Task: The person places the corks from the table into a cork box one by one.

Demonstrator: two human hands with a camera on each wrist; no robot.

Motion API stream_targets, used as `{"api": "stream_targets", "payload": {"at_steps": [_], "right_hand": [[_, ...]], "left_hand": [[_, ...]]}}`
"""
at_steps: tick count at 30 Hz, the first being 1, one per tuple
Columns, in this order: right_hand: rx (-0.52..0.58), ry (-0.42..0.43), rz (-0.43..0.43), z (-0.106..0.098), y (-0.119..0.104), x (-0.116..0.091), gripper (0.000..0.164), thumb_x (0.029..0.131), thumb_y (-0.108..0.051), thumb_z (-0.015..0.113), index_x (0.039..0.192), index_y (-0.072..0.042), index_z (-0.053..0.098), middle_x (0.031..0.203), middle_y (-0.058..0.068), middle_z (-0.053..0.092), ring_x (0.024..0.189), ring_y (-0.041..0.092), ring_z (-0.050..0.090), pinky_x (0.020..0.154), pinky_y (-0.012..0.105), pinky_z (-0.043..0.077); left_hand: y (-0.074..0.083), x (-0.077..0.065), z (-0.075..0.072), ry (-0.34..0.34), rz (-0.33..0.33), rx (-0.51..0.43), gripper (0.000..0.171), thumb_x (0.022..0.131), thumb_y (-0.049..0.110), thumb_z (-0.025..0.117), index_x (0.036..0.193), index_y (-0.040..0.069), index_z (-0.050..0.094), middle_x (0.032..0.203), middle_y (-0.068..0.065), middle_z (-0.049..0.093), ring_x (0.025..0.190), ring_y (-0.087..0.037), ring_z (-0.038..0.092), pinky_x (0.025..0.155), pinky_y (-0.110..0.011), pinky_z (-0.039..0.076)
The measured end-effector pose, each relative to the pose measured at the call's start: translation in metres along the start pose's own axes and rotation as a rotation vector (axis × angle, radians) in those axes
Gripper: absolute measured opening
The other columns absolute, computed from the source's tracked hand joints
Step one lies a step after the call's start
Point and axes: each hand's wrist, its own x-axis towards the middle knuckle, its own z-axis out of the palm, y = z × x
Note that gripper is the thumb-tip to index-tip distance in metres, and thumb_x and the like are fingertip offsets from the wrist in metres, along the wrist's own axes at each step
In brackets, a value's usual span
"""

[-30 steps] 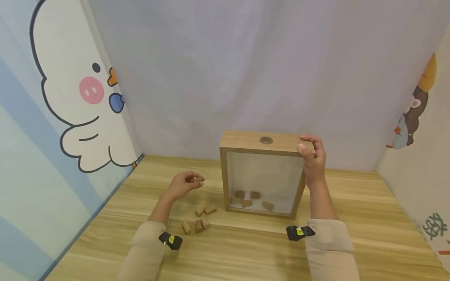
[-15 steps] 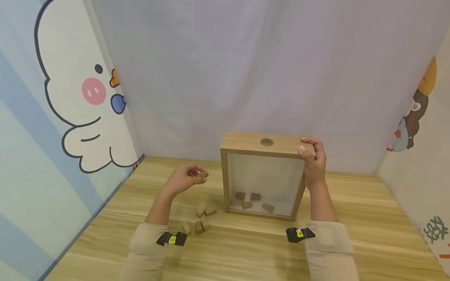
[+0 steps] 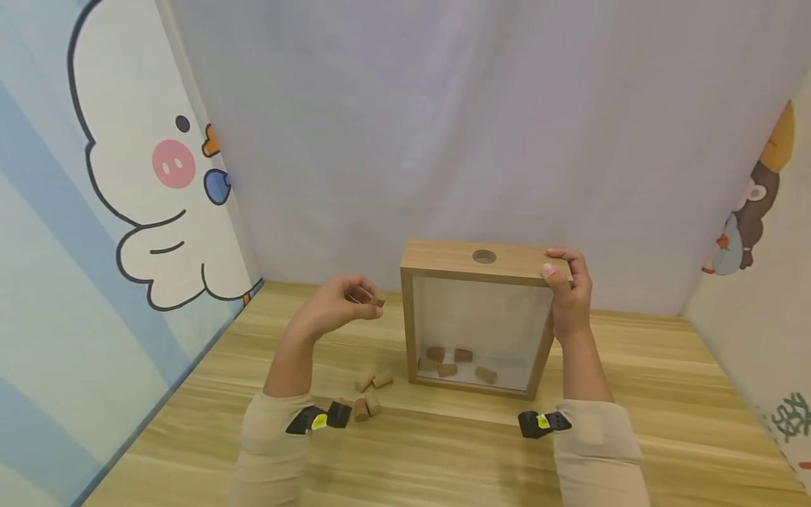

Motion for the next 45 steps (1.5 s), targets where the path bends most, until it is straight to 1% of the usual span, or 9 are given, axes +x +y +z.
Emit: {"api": "stream_targets", "payload": {"at_steps": [6, 15, 18, 24, 29, 32, 37, 41, 45], "right_hand": [[-0.007, 0.015, 0.01, -0.001, -0.001, 0.0, 0.019, 0.084, -0.012, 0.049, 0.1, -0.013, 0.061, 0.106, 0.007, 0.046, 0.089, 0.018, 0.04, 0.076, 0.029, 0.03], [-0.004, 0.015, 0.026, -0.001, -0.002, 0.0, 0.019, 0.084, -0.014, 0.051, 0.1, -0.012, 0.06, 0.102, 0.008, 0.047, 0.085, 0.018, 0.043, 0.071, 0.028, 0.035], [-0.004, 0.014, 0.025, -0.001, -0.002, 0.0, 0.018, 0.084, -0.014, 0.051, 0.1, -0.013, 0.06, 0.104, 0.008, 0.047, 0.087, 0.018, 0.042, 0.073, 0.029, 0.034], [-0.018, 0.009, 0.014, 0.0, -0.003, 0.002, 0.019, 0.084, -0.014, 0.049, 0.099, -0.014, 0.059, 0.111, 0.007, 0.044, 0.096, 0.018, 0.037, 0.081, 0.031, 0.025], [-0.024, 0.01, 0.028, 0.0, -0.003, 0.002, 0.019, 0.084, -0.014, 0.049, 0.1, -0.014, 0.059, 0.108, 0.007, 0.045, 0.09, 0.019, 0.04, 0.076, 0.03, 0.031], [-0.025, 0.01, 0.031, 0.0, -0.003, 0.002, 0.019, 0.084, -0.014, 0.049, 0.1, -0.014, 0.059, 0.107, 0.007, 0.045, 0.089, 0.018, 0.041, 0.075, 0.029, 0.031], [-0.018, 0.016, 0.034, 0.002, -0.002, 0.003, 0.019, 0.084, -0.014, 0.049, 0.099, -0.014, 0.06, 0.107, 0.007, 0.046, 0.087, 0.018, 0.041, 0.073, 0.028, 0.033], [-0.019, 0.011, 0.042, 0.002, -0.002, 0.003, 0.019, 0.084, -0.015, 0.049, 0.1, -0.015, 0.06, 0.109, 0.007, 0.045, 0.09, 0.018, 0.041, 0.075, 0.029, 0.032], [-0.045, 0.019, 0.055, 0.0, -0.004, 0.001, 0.019, 0.084, -0.016, 0.049, 0.1, -0.015, 0.06, 0.111, 0.006, 0.044, 0.095, 0.018, 0.039, 0.078, 0.03, 0.029]], "left_hand": [[0.022, 0.004, -0.001, -0.029, 0.037, -0.034, 0.015, 0.083, 0.008, 0.068, 0.096, 0.006, 0.061, 0.093, -0.007, 0.062, 0.086, -0.022, 0.058, 0.074, -0.036, 0.047], [0.052, 0.011, -0.003, 0.03, 0.055, -0.03, 0.021, 0.082, 0.009, 0.07, 0.101, 0.006, 0.063, 0.097, -0.007, 0.06, 0.087, -0.021, 0.057, 0.072, -0.033, 0.048], [0.059, 0.014, -0.003, 0.03, 0.082, -0.019, 0.021, 0.082, 0.01, 0.071, 0.101, 0.007, 0.064, 0.096, -0.006, 0.06, 0.086, -0.02, 0.057, 0.072, -0.033, 0.048], [0.074, 0.023, -0.004, -0.013, 0.137, -0.024, 0.023, 0.083, 0.013, 0.07, 0.104, 0.008, 0.064, 0.097, -0.003, 0.062, 0.09, -0.017, 0.057, 0.076, -0.033, 0.046], [0.089, 0.034, 0.0, -0.042, 0.141, -0.033, 0.022, 0.083, 0.011, 0.07, 0.103, 0.007, 0.065, 0.096, -0.003, 0.063, 0.091, -0.017, 0.057, 0.078, -0.031, 0.046], [0.093, 0.041, 0.003, -0.047, 0.133, -0.054, 0.022, 0.083, 0.01, 0.07, 0.103, 0.007, 0.065, 0.096, -0.003, 0.063, 0.091, -0.016, 0.058, 0.077, -0.03, 0.047], [0.098, 0.059, 0.015, -0.036, 0.086, -0.129, 0.023, 0.081, 0.008, 0.072, 0.104, 0.006, 0.067, 0.098, -0.004, 0.063, 0.091, -0.017, 0.059, 0.076, -0.029, 0.048], [0.1, 0.072, 0.029, -0.007, 0.073, -0.182, 0.023, 0.08, 0.006, 0.073, 0.102, 0.005, 0.068, 0.095, -0.005, 0.064, 0.087, -0.018, 0.06, 0.072, -0.029, 0.049], [0.102, 0.086, 0.046, -0.013, 0.074, -0.235, 0.021, 0.079, 0.004, 0.072, 0.1, 0.003, 0.07, 0.089, -0.005, 0.066, 0.08, -0.018, 0.062, 0.067, -0.027, 0.05]]}}
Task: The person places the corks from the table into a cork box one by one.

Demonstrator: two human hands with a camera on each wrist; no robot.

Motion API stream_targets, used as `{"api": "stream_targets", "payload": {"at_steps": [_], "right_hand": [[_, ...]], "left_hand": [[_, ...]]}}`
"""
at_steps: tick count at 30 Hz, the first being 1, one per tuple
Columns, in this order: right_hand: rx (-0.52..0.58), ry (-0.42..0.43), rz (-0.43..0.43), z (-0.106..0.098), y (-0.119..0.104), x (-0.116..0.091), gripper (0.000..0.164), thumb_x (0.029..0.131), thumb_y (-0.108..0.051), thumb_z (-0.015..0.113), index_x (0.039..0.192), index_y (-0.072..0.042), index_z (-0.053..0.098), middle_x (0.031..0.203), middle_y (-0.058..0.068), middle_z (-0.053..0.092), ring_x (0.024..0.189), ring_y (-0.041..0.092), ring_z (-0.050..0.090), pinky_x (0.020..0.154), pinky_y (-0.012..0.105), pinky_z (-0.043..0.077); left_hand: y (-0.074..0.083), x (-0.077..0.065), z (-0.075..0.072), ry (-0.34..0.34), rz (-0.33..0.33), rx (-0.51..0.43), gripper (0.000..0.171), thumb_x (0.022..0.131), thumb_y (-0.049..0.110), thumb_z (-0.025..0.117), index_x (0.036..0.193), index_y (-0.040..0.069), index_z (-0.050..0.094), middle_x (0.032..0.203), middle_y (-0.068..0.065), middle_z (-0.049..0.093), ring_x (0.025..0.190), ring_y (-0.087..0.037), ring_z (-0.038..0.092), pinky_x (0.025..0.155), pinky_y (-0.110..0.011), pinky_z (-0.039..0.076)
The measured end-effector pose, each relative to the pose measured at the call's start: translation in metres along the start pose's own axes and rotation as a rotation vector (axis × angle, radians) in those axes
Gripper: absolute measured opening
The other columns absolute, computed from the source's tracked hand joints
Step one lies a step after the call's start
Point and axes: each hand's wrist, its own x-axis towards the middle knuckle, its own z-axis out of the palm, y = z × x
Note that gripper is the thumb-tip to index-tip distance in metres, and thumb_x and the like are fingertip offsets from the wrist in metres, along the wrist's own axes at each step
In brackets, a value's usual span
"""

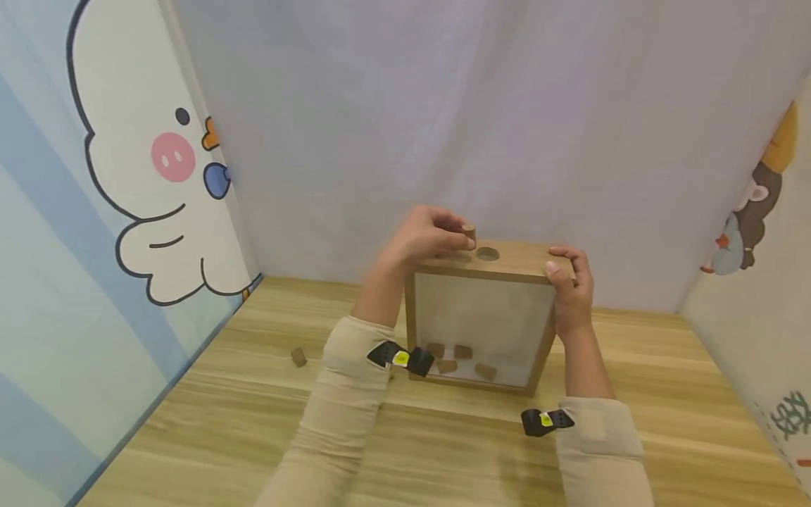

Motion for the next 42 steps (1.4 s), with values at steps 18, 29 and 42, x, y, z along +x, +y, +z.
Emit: {"api": "stream_targets", "payload": {"at_steps": [18, 29, 42], "right_hand": [[0.037, -0.008, 0.005, 0.003, 0.002, -0.002, 0.018, 0.085, -0.015, 0.05, 0.1, -0.014, 0.059, 0.104, 0.008, 0.046, 0.086, 0.018, 0.042, 0.071, 0.028, 0.035], [0.032, 0.005, -0.005, 0.001, -0.002, -0.001, 0.018, 0.084, -0.015, 0.05, 0.099, -0.014, 0.059, 0.106, 0.008, 0.045, 0.091, 0.018, 0.041, 0.075, 0.029, 0.032], [0.037, 0.011, -0.007, 0.003, 0.002, 0.001, 0.018, 0.083, -0.014, 0.05, 0.099, -0.013, 0.061, 0.107, 0.007, 0.046, 0.09, 0.018, 0.041, 0.075, 0.029, 0.032]], "left_hand": [[0.002, 0.017, 0.022, 0.034, -0.132, 0.095, 0.015, 0.074, 0.008, 0.078, 0.088, 0.011, 0.071, 0.089, 0.005, 0.064, 0.083, -0.014, 0.058, 0.068, -0.026, 0.047], [-0.017, -0.02, 0.014, 0.052, 0.223, 0.034, 0.031, 0.081, 0.016, 0.074, 0.11, 0.007, 0.067, 0.094, -0.001, 0.061, 0.084, -0.012, 0.057, 0.069, -0.024, 0.048], [-0.055, -0.076, 0.001, 0.0, 0.417, 0.1, 0.034, 0.083, 0.012, 0.071, 0.114, 0.003, 0.062, 0.105, -0.012, 0.059, 0.091, -0.022, 0.057, 0.076, -0.033, 0.049]]}}
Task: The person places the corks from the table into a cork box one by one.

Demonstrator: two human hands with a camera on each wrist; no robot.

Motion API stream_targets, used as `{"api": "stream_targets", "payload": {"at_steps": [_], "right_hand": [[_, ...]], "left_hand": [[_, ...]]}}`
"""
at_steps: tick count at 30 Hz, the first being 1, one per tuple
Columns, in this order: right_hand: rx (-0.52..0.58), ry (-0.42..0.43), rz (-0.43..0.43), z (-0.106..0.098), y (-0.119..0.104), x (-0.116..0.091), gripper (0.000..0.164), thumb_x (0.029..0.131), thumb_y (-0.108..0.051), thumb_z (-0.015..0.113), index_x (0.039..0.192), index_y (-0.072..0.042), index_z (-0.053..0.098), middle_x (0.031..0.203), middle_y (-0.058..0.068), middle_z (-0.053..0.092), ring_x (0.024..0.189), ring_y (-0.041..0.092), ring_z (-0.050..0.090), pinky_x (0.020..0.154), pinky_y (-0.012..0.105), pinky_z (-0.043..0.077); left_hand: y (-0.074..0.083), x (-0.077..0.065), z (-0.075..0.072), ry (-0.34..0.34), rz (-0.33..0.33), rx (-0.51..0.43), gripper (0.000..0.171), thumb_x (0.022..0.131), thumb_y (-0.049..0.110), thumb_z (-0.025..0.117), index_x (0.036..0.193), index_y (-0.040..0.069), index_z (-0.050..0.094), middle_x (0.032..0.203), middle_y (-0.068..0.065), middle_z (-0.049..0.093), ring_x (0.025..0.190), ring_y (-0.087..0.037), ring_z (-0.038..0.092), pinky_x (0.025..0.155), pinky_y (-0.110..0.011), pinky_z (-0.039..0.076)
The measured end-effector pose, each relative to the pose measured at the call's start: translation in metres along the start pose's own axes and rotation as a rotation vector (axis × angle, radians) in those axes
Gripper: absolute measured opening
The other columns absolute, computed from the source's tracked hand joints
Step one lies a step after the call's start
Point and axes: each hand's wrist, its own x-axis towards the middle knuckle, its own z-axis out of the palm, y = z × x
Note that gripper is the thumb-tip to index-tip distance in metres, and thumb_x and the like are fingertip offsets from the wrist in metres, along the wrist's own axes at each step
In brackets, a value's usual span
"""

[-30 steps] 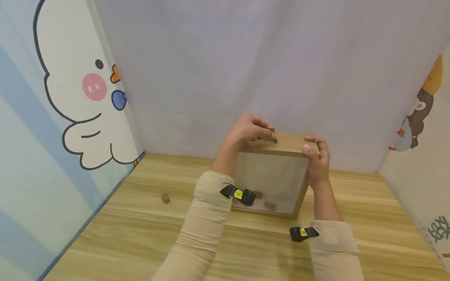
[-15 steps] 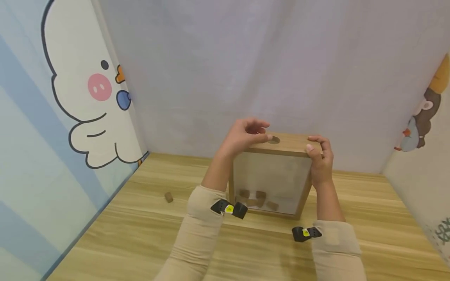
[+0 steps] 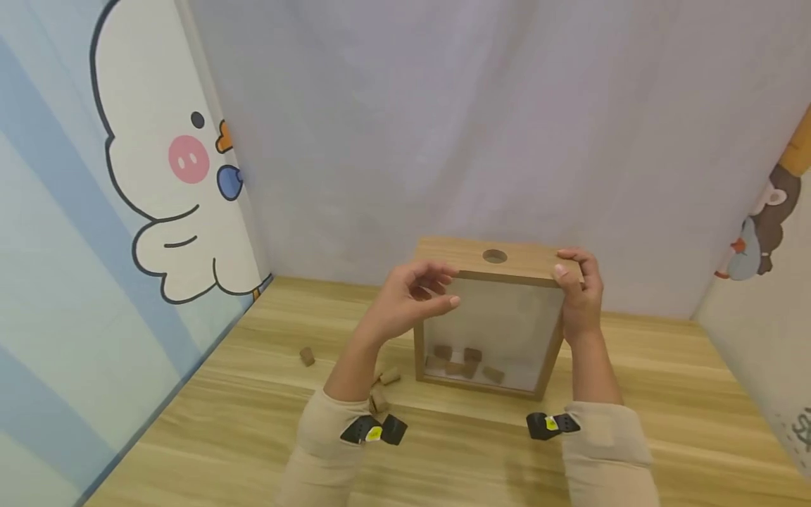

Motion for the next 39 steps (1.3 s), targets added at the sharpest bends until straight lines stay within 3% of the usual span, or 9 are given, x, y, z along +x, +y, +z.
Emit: {"api": "stream_targets", "payload": {"at_steps": [10, 15, 20, 26, 31, 39], "right_hand": [[0.0, -0.016, -0.032, 0.001, 0.002, 0.001, 0.019, 0.083, -0.013, 0.049, 0.099, -0.013, 0.06, 0.112, 0.006, 0.045, 0.096, 0.017, 0.036, 0.08, 0.029, 0.023], [0.001, -0.011, -0.021, 0.002, 0.002, 0.001, 0.019, 0.083, -0.013, 0.049, 0.099, -0.014, 0.061, 0.108, 0.006, 0.045, 0.091, 0.017, 0.039, 0.077, 0.028, 0.028], [0.002, -0.009, -0.036, 0.002, 0.003, 0.001, 0.019, 0.083, -0.012, 0.049, 0.098, -0.014, 0.061, 0.111, 0.006, 0.045, 0.094, 0.016, 0.037, 0.079, 0.027, 0.025], [0.005, -0.009, -0.031, 0.001, 0.003, 0.0, 0.02, 0.083, -0.012, 0.048, 0.098, -0.014, 0.061, 0.112, 0.005, 0.045, 0.097, 0.016, 0.036, 0.081, 0.029, 0.022], [0.007, -0.006, -0.023, -0.001, 0.005, -0.002, 0.02, 0.083, -0.012, 0.048, 0.098, -0.014, 0.06, 0.111, 0.005, 0.045, 0.095, 0.016, 0.036, 0.08, 0.029, 0.023], [0.008, 0.0, -0.036, 0.0, 0.006, 0.0, 0.02, 0.083, -0.012, 0.049, 0.098, -0.014, 0.061, 0.11, 0.006, 0.046, 0.095, 0.017, 0.037, 0.08, 0.029, 0.023]], "left_hand": [[-0.032, -0.037, -0.009, -0.099, -0.011, 0.12, 0.039, 0.081, 0.014, 0.074, 0.116, 0.002, 0.062, 0.109, -0.013, 0.061, 0.096, -0.027, 0.057, 0.076, -0.036, 0.048], [-0.053, -0.055, -0.014, -0.116, -0.09, 0.147, 0.041, 0.081, 0.018, 0.074, 0.118, 0.004, 0.061, 0.114, -0.011, 0.06, 0.099, -0.026, 0.056, 0.079, -0.035, 0.047], [-0.074, -0.073, -0.025, -0.083, -0.183, 0.187, 0.041, 0.081, 0.021, 0.074, 0.119, 0.01, 0.061, 0.112, -0.004, 0.059, 0.093, -0.019, 0.057, 0.076, -0.039, 0.048], [-0.1, -0.096, -0.041, -0.028, -0.272, 0.152, 0.042, 0.08, 0.02, 0.075, 0.119, 0.013, 0.061, 0.11, -0.006, 0.058, 0.092, -0.025, 0.056, 0.071, -0.035, 0.049], [-0.115, -0.112, -0.057, 0.002, -0.372, 0.128, 0.043, 0.079, 0.02, 0.076, 0.119, 0.016, 0.061, 0.111, -0.006, 0.057, 0.095, -0.028, 0.054, 0.072, -0.039, 0.048], [-0.14, -0.133, -0.079, 0.079, -0.485, 0.2, 0.043, 0.079, 0.021, 0.077, 0.119, 0.018, 0.061, 0.112, -0.01, 0.057, 0.097, -0.032, 0.053, 0.071, -0.038, 0.048]]}}
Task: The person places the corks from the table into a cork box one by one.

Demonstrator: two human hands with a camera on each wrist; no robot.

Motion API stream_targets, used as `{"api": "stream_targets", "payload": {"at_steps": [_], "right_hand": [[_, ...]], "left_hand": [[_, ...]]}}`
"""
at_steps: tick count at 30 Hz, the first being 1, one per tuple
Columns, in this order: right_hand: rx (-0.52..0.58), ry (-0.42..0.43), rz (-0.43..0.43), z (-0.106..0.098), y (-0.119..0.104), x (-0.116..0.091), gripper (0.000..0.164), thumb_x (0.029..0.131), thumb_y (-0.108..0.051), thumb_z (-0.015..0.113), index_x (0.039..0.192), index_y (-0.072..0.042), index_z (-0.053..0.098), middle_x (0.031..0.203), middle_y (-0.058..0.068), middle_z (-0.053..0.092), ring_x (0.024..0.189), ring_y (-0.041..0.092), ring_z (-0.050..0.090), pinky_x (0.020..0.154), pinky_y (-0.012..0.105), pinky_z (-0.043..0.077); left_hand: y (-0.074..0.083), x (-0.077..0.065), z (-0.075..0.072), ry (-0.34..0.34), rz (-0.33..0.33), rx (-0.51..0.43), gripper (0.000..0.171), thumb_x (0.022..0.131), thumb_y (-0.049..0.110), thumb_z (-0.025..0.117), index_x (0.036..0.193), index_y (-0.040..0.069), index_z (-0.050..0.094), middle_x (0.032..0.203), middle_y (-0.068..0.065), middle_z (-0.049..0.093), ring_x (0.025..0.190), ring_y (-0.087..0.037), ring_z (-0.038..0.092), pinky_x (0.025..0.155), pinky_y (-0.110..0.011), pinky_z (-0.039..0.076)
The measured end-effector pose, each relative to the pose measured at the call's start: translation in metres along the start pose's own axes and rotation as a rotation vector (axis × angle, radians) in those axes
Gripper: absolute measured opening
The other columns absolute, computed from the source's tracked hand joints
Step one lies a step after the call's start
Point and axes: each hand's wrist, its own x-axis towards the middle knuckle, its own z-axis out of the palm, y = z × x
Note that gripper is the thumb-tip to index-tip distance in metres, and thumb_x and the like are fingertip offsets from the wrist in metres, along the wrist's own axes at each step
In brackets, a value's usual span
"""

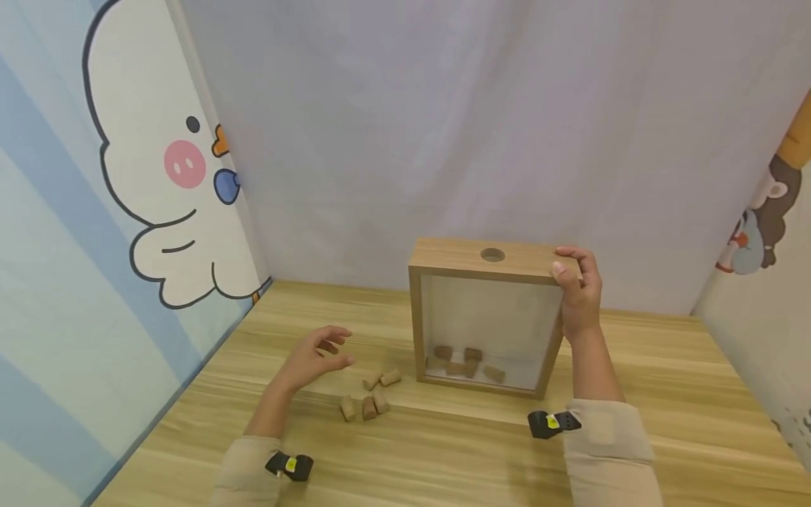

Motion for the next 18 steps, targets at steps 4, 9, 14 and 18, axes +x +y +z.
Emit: {"api": "stream_targets", "payload": {"at_steps": [4, 9, 14, 18], "right_hand": [[0.005, -0.004, -0.002, 0.0, 0.0, 0.0, 0.02, 0.083, -0.012, 0.048, 0.098, -0.014, 0.061, 0.109, 0.006, 0.047, 0.095, 0.017, 0.037, 0.081, 0.029, 0.023], [0.002, -0.003, 0.001, 0.0, 0.0, 0.0, 0.02, 0.082, -0.012, 0.048, 0.097, -0.015, 0.06, 0.111, 0.005, 0.047, 0.097, 0.016, 0.035, 0.082, 0.029, 0.021], [-0.001, -0.003, 0.005, 0.0, 0.0, 0.0, 0.019, 0.082, -0.012, 0.048, 0.097, -0.015, 0.06, 0.112, 0.005, 0.046, 0.099, 0.016, 0.034, 0.083, 0.029, 0.02], [0.005, -0.005, 0.0, 0.0, 0.001, 0.0, 0.02, 0.082, -0.012, 0.048, 0.097, -0.014, 0.06, 0.112, 0.005, 0.045, 0.099, 0.017, 0.034, 0.083, 0.029, 0.02]], "left_hand": [[-0.016, -0.001, -0.007, 0.027, -0.054, -0.004, 0.044, 0.079, 0.02, 0.077, 0.12, 0.018, 0.061, 0.116, -0.015, 0.055, 0.098, -0.033, 0.052, 0.071, -0.04, 0.047], [-0.031, -0.001, -0.018, 0.065, -0.082, 0.025, 0.046, 0.079, 0.018, 0.076, 0.122, 0.013, 0.06, 0.118, -0.018, 0.054, 0.1, -0.036, 0.051, 0.072, -0.042, 0.047], [-0.05, 0.0, -0.026, 0.118, -0.092, 0.063, 0.048, 0.077, 0.013, 0.077, 0.122, 0.007, 0.059, 0.119, -0.02, 0.052, 0.092, -0.032, 0.053, 0.071, -0.04, 0.047], [-0.061, 0.001, -0.031, 0.119, -0.108, 0.052, 0.054, 0.076, 0.01, 0.078, 0.125, 0.002, 0.056, 0.122, -0.024, 0.047, 0.094, -0.035, 0.055, 0.075, -0.043, 0.048]]}}
